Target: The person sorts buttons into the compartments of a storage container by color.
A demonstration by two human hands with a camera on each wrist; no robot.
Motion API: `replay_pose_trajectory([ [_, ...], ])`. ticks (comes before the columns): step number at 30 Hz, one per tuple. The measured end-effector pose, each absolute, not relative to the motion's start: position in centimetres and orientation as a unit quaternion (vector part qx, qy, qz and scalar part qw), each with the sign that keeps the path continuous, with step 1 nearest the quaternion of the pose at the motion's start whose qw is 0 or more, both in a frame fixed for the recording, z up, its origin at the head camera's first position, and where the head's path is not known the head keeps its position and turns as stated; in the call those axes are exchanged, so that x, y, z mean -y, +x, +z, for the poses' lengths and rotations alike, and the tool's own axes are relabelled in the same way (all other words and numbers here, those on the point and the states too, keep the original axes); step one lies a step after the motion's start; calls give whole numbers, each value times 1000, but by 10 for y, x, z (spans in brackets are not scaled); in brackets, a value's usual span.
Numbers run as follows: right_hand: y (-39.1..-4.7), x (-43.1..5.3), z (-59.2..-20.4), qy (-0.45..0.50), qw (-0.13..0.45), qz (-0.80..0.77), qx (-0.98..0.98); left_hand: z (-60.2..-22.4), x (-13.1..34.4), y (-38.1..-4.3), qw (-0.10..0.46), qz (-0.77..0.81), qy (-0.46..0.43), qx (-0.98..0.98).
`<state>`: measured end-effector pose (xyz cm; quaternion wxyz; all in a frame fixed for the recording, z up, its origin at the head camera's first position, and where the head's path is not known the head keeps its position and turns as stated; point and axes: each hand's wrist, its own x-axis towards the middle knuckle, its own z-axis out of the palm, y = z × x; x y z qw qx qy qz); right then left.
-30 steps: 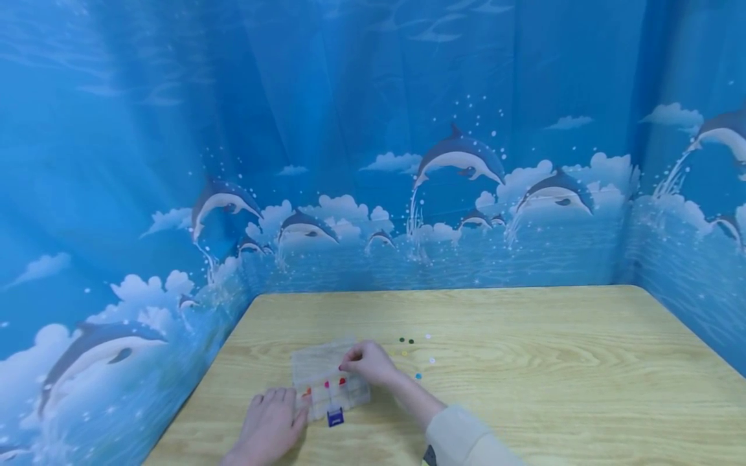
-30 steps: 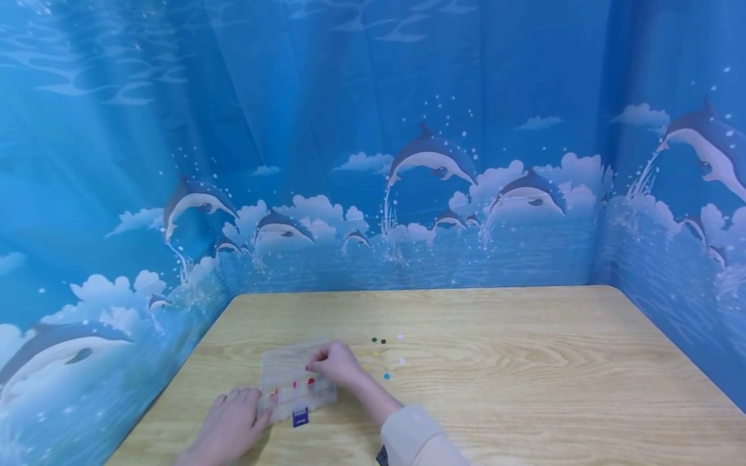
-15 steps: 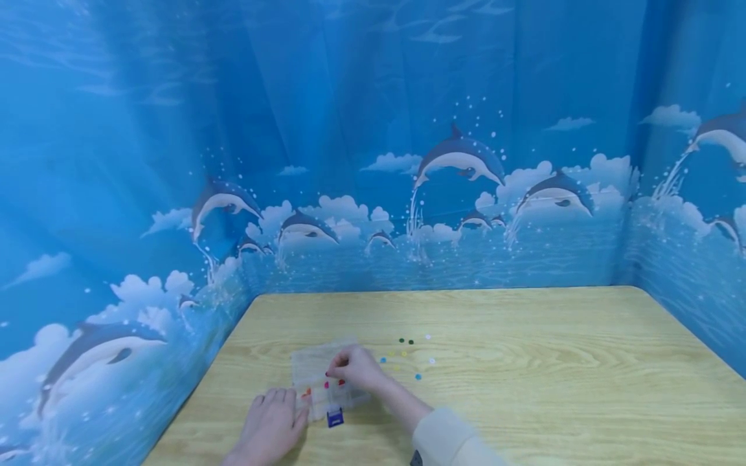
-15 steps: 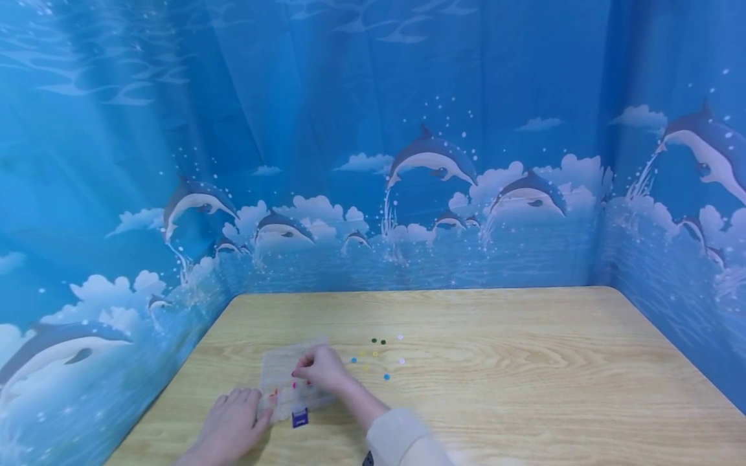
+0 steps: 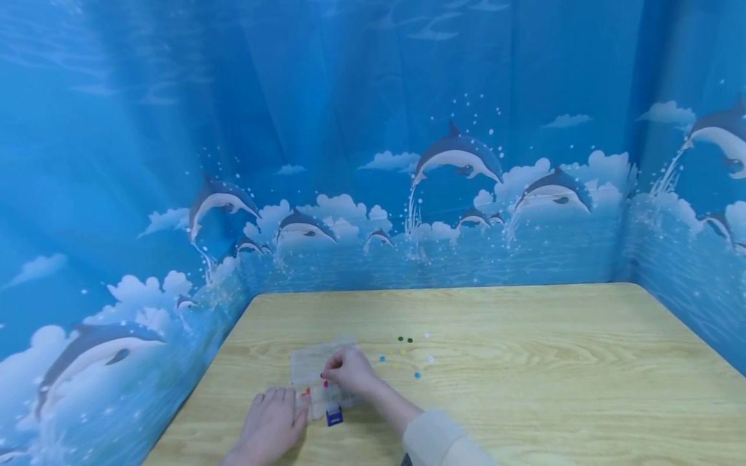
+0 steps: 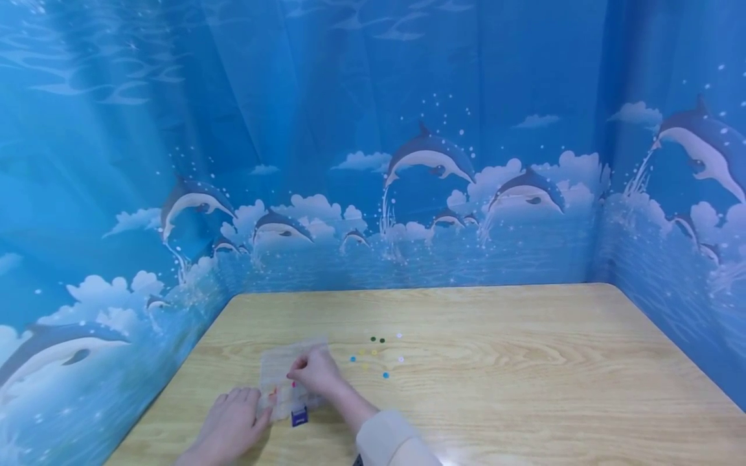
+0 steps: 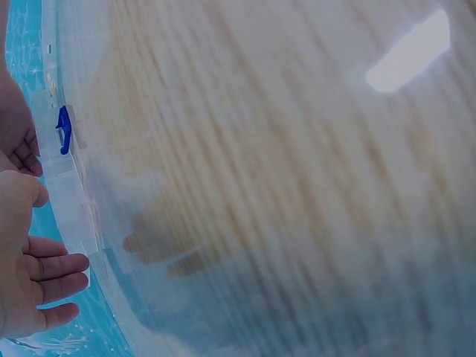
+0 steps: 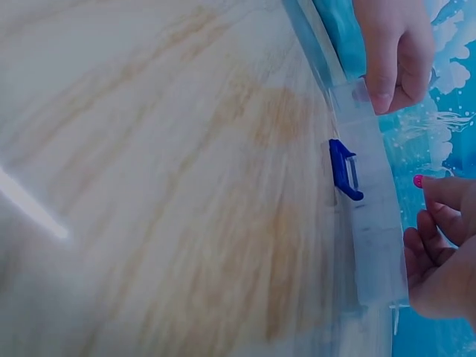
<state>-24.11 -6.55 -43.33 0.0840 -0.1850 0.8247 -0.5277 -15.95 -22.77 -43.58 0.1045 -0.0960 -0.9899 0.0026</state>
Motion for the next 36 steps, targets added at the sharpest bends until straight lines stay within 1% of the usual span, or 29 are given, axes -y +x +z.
replay_pose_trajectory([
  [16,-238,72,-434,-194,57,-508,-838,-437,228,-160,136,9,-109,985],
  [24,-240,74,-437,-187,67,-497,-845,-433,226,-158,107,1,-98,989],
  [32,-241,70,-439,-203,39,-519,-829,-433,225,-158,106,-1,-97,990],
  [36,-242,66,-437,-199,54,-540,-816,-432,225,-158,92,-4,-90,992],
])
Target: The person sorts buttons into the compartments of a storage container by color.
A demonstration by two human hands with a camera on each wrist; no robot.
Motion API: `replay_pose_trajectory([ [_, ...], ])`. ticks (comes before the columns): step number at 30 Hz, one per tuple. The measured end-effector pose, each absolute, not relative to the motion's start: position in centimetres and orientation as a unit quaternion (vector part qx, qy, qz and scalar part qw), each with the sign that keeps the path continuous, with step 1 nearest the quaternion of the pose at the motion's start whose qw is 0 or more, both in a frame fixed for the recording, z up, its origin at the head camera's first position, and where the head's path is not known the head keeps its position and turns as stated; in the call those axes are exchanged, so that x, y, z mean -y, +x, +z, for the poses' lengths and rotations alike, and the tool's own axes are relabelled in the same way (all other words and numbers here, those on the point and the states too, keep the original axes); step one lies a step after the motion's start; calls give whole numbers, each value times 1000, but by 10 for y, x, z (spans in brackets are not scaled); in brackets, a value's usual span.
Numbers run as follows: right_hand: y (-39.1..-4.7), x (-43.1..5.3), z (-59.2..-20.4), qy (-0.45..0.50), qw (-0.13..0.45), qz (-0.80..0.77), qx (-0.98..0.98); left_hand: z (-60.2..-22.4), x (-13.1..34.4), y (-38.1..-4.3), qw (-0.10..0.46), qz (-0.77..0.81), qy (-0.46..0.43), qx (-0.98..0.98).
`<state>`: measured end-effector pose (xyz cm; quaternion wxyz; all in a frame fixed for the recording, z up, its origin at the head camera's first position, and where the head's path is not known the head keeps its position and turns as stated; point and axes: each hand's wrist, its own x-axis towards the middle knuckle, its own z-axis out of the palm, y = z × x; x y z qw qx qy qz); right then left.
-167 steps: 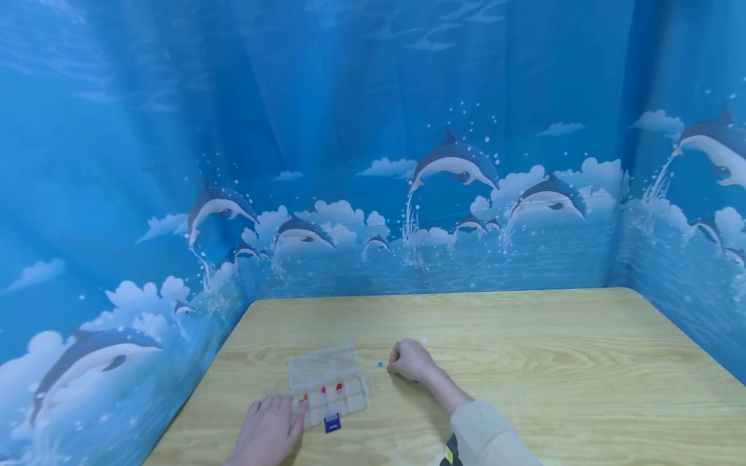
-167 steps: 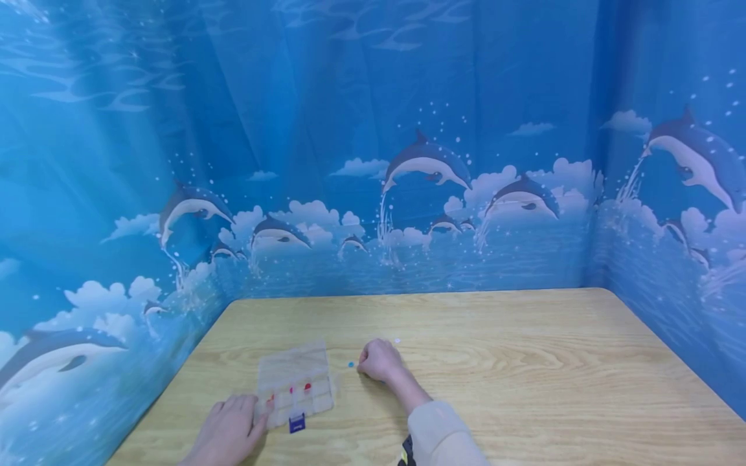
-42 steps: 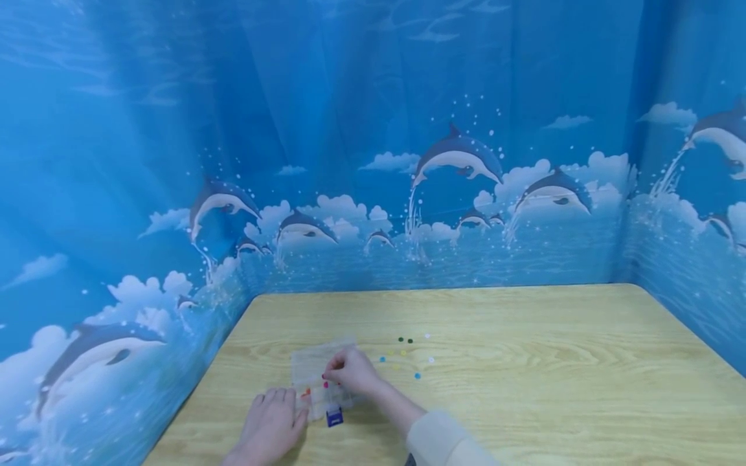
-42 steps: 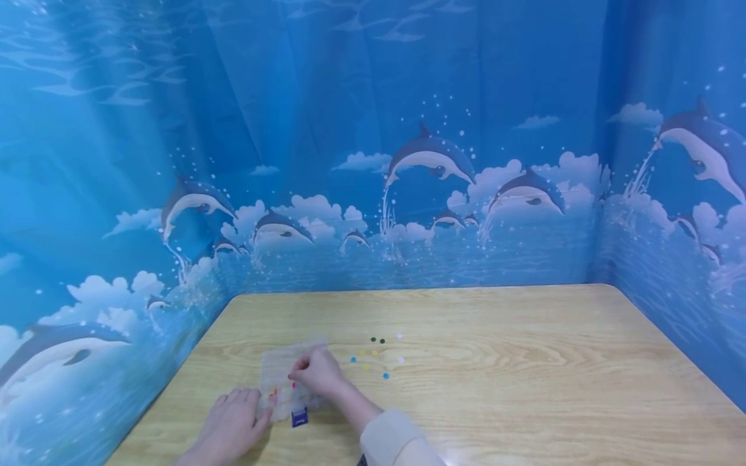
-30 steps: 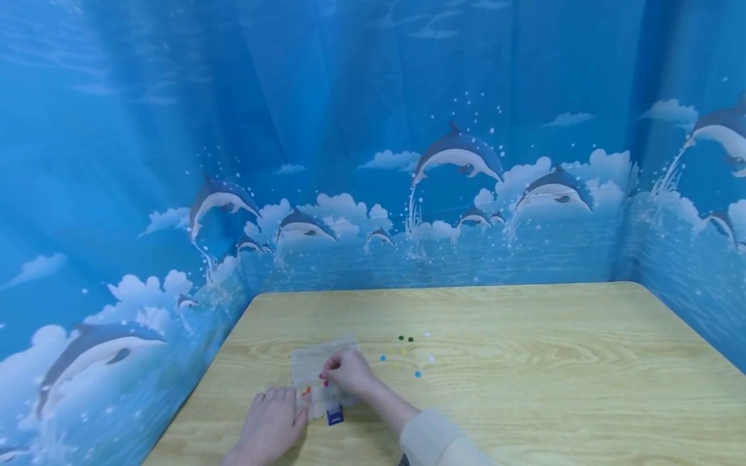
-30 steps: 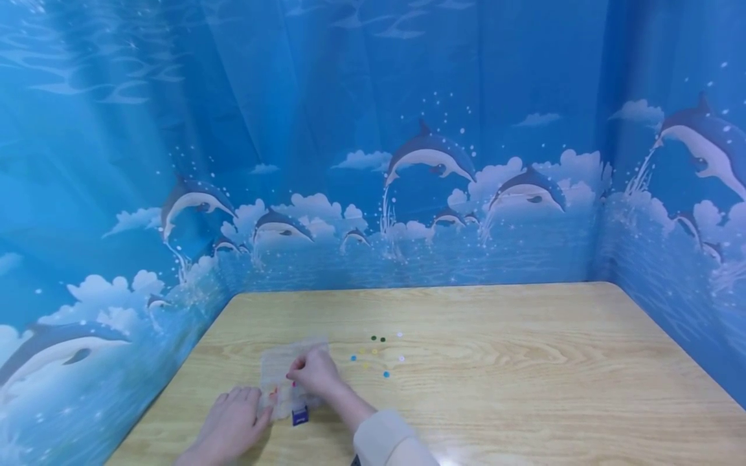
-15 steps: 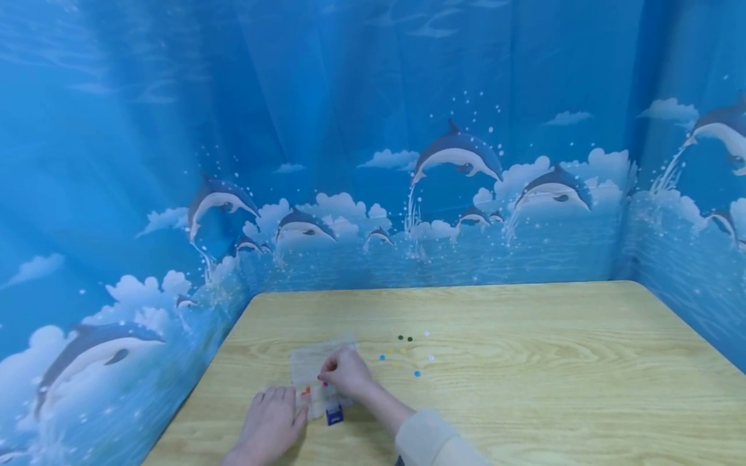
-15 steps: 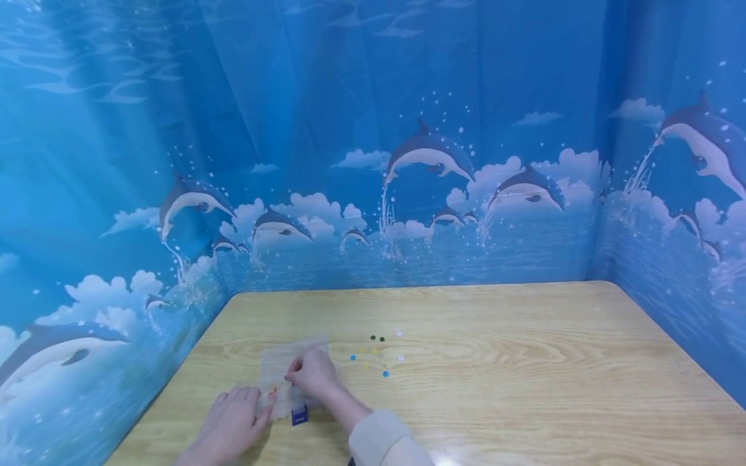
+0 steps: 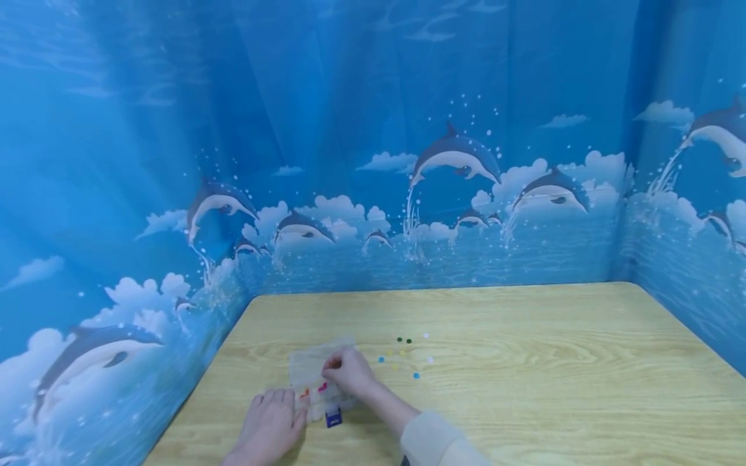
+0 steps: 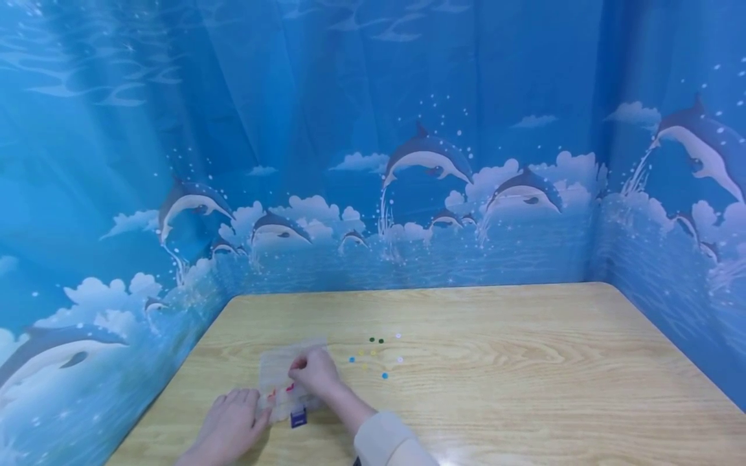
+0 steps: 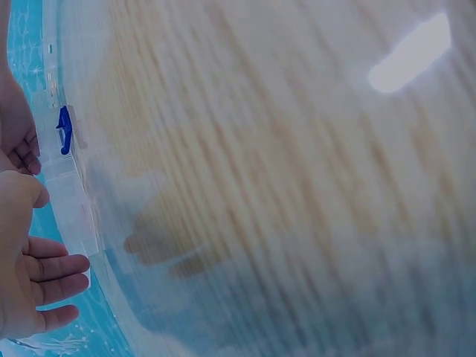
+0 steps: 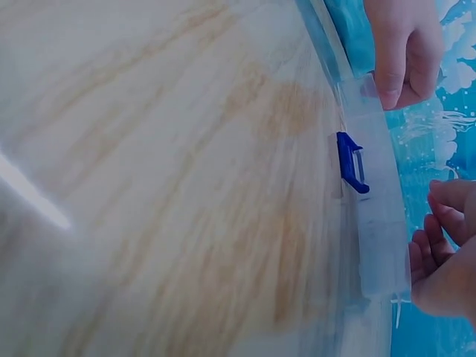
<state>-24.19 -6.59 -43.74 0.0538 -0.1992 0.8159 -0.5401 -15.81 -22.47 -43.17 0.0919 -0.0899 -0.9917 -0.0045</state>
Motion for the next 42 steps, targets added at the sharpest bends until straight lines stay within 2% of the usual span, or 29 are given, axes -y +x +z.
replay_pose_trajectory([
  [5,-242,61,-434,-195,74,-551,-808,-433,225,-159,84,-4,-85,993],
  [17,-251,53,-438,-189,74,-569,-797,-435,226,-161,83,0,-80,993],
  [21,-254,49,-438,-179,67,-573,-797,-433,225,-162,70,-3,-73,995],
  [42,-272,19,-437,-155,35,-578,-801,-435,226,-162,79,4,-70,994],
])
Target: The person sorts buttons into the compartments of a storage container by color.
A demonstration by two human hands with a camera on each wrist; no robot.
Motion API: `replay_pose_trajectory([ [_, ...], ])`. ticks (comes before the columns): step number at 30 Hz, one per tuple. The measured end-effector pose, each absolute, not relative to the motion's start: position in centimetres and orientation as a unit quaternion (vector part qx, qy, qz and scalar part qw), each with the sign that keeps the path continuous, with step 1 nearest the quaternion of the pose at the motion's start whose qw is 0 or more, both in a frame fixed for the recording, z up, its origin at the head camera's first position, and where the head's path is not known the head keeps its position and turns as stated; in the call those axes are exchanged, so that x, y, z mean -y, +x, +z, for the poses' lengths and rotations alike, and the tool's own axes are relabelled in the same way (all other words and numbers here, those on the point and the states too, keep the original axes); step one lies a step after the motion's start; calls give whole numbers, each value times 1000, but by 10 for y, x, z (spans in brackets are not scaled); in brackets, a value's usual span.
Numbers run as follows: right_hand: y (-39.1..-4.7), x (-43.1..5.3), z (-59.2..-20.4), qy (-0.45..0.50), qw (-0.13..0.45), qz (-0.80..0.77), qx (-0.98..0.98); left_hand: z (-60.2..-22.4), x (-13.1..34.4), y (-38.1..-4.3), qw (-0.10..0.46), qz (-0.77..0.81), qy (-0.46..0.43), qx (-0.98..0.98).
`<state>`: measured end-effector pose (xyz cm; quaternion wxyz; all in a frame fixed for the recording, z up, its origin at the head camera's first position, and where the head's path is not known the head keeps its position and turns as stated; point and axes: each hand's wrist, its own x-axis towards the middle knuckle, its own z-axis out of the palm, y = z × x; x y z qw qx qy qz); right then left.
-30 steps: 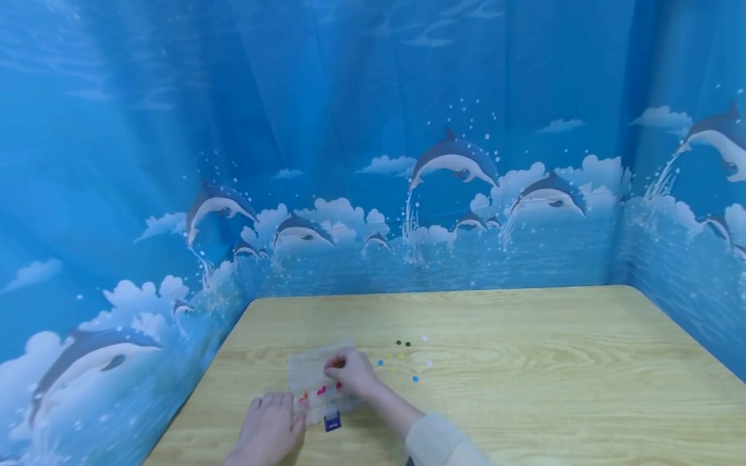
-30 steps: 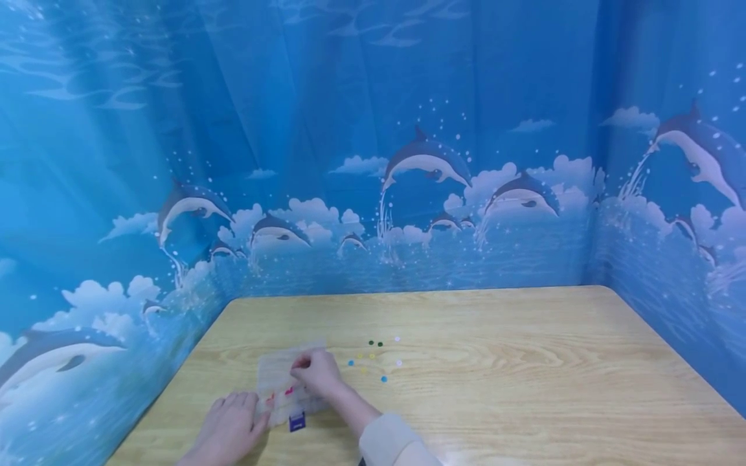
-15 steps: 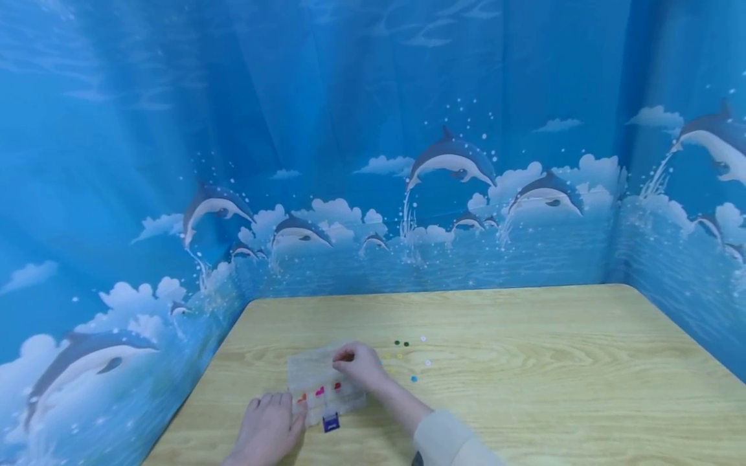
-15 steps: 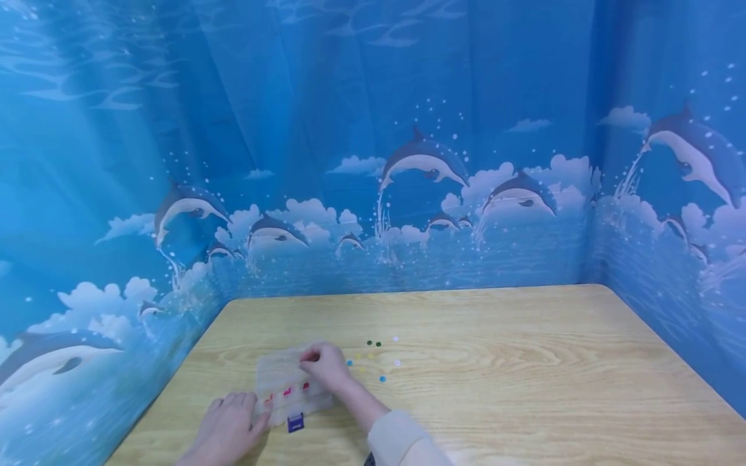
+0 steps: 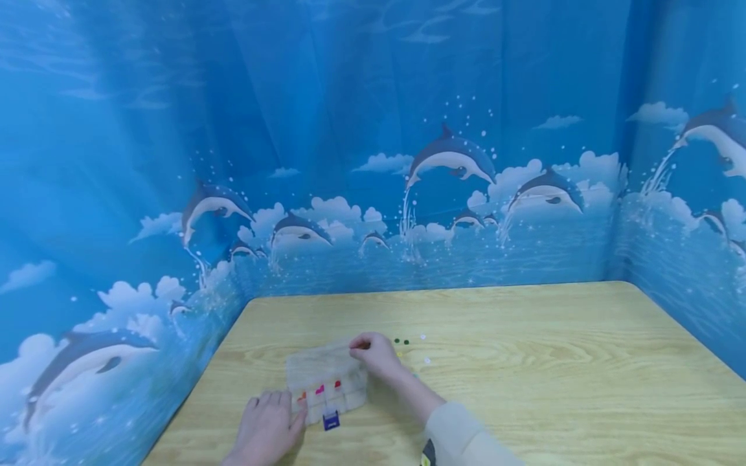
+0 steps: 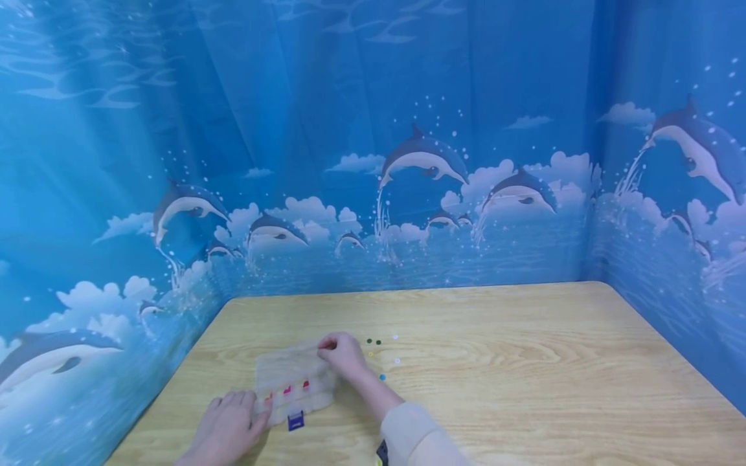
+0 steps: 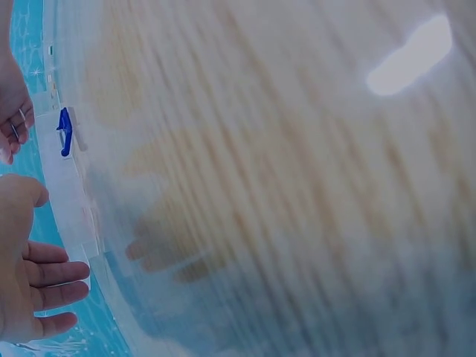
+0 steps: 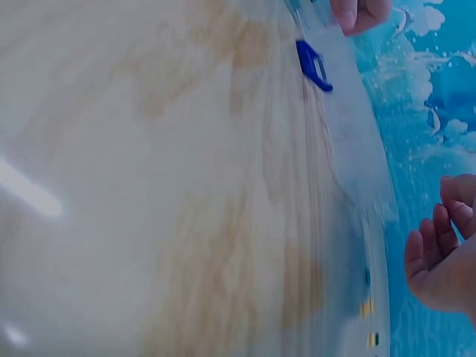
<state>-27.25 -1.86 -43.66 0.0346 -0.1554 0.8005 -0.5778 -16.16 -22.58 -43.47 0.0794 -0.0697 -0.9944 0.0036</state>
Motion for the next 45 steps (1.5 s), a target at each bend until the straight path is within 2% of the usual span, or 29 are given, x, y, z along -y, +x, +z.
replay_pose_trajectory([
  [6,-284,2,-440,-147,9,-563,-813,-437,226,-161,96,3,-73,993],
  [25,-300,-58,-443,-74,-20,-552,-831,-436,225,-161,54,-4,-59,997],
  [45,-318,-92,-448,-28,-46,-521,-852,-436,224,-162,70,-6,-62,996],
])
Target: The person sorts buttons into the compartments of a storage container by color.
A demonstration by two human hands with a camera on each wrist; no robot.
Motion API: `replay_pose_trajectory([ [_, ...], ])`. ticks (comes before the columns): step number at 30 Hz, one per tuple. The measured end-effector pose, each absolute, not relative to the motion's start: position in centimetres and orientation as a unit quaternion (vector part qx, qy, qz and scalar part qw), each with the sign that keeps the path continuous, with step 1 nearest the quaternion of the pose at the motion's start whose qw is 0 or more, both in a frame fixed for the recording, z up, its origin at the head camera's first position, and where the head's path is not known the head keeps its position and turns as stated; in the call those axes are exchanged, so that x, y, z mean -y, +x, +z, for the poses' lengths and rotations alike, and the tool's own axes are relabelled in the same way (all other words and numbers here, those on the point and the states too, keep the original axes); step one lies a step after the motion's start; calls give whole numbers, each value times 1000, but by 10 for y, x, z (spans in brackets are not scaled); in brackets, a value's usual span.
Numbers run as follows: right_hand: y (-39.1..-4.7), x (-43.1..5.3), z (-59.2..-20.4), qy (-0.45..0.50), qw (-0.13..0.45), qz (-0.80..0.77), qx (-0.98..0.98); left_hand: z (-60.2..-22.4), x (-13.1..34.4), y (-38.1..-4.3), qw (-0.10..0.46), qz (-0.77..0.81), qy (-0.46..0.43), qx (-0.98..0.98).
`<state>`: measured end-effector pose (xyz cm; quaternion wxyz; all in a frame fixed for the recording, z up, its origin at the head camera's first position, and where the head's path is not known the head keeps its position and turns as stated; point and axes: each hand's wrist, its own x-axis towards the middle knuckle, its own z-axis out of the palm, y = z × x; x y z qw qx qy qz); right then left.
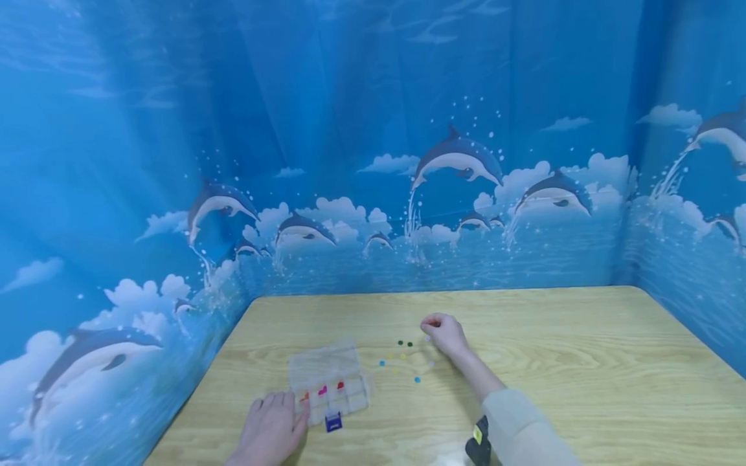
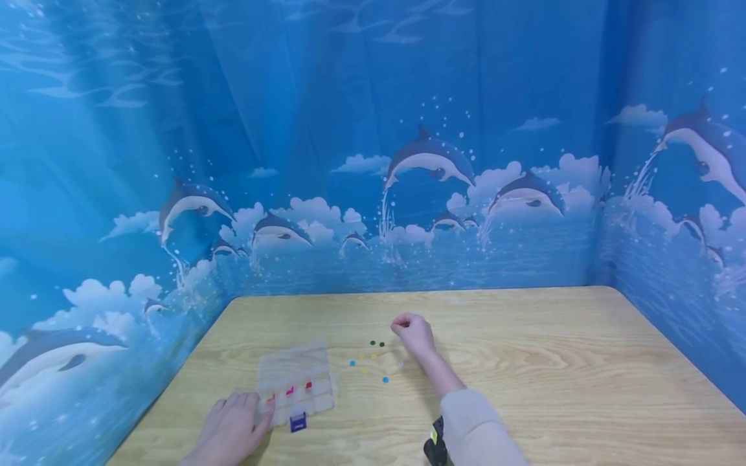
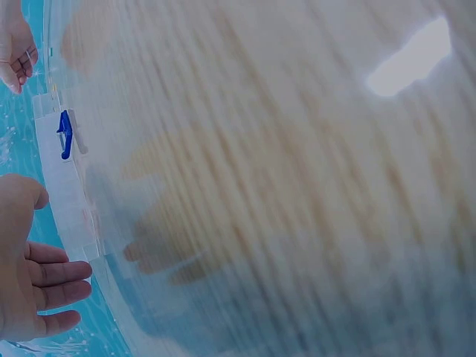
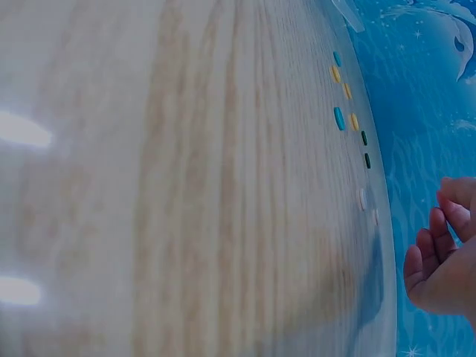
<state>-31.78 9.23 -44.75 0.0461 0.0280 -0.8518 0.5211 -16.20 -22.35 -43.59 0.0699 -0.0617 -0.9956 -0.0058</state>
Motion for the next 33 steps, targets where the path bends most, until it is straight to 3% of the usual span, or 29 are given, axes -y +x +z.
replay_pose_trajectory([
  [10,-324,-98,-451,24,55,509,858,-436,225,-162,80,-13,-67,994],
  [18,-325,-101,-456,20,44,505,862,-435,224,-163,51,-18,-57,997],
  [33,-323,-101,-458,18,14,475,880,-438,226,-162,73,-14,-68,995],
])
